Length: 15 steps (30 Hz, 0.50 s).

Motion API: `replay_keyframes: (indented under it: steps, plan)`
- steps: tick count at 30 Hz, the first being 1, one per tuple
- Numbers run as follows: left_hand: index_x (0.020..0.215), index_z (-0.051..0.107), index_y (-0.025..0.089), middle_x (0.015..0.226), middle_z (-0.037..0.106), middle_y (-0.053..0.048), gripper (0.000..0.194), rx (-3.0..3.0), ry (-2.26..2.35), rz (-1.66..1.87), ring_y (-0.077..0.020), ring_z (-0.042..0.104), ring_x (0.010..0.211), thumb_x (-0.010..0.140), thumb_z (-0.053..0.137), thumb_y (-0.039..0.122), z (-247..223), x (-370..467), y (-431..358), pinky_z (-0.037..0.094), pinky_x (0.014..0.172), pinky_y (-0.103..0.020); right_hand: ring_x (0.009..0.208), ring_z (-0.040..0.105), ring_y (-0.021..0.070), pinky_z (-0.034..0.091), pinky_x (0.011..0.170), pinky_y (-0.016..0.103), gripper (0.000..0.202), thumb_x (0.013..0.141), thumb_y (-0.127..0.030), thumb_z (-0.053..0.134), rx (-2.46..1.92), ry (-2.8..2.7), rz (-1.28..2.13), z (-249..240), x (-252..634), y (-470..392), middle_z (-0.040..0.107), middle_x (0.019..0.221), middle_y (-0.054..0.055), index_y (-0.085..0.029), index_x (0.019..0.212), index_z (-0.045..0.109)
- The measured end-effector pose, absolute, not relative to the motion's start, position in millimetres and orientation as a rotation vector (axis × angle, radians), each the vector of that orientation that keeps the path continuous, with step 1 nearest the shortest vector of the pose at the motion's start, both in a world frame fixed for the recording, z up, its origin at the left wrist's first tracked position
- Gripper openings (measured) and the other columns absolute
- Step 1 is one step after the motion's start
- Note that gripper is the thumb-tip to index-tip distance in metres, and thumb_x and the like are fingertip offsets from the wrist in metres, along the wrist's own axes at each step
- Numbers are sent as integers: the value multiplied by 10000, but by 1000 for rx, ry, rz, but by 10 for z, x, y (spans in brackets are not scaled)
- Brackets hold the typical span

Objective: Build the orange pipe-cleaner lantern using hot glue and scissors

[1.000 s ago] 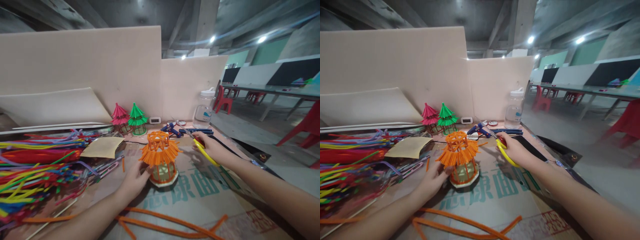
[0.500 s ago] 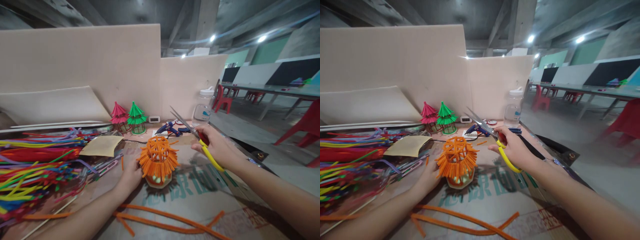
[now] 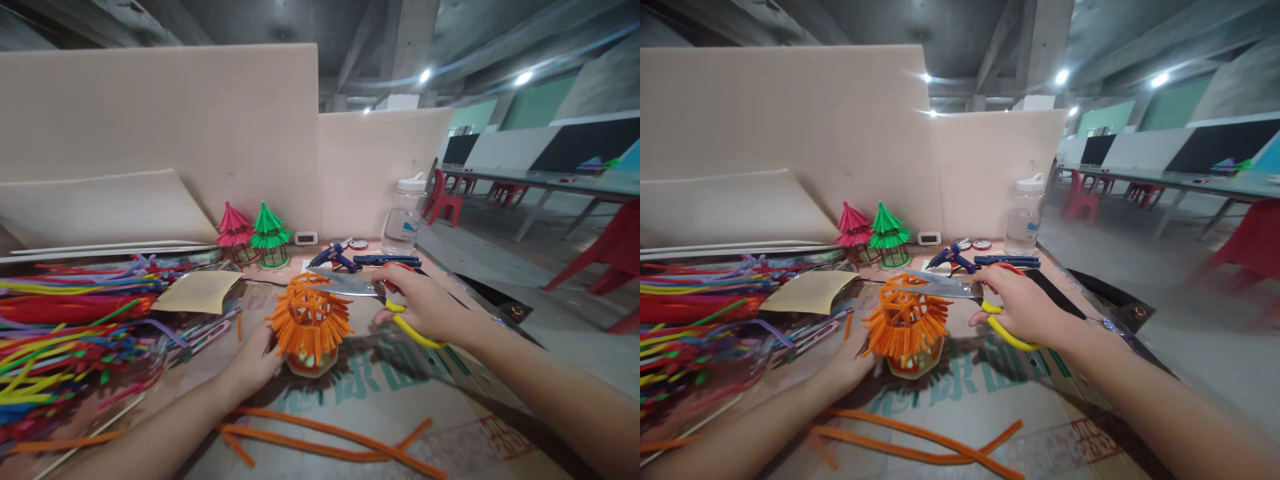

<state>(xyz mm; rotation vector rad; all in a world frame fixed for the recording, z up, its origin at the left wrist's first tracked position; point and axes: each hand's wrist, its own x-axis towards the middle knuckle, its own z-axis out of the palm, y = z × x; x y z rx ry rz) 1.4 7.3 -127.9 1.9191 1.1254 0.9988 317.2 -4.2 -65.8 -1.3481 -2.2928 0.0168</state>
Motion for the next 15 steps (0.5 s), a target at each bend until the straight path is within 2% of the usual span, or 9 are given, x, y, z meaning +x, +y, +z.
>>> replay_keyframes:
  steps: [4,9,15]
  plan:
    - [924,747,199,1046,746,-123,330,1997,1134,949,-360,653,1047,707,707,444,-1302,-3,85,510,983,-440,809,587,220,449,714,310,484,779,-503,779,-1284,-2293,89,-771,3191,22,653,926,49,-208,1121,605]
    - [878,754,211,987,757,-112,286,2060,1095,909,-354,660,995,737,663,442,-1273,44,89,536,921,-417,887,613,236,469,770,337,618,758,-505,799,-1270,-2276,193,-802,3177,30,688,1095,57,-268,1283,577]
    - [890,759,214,1008,757,-113,245,2071,1114,921,-353,661,1003,739,645,370,-1335,21,110,527,940,-438,985,637,280,496,831,386,606,746,-473,804,-1286,-2266,266,-784,3158,14,698,1146,74,-296,1289,601]
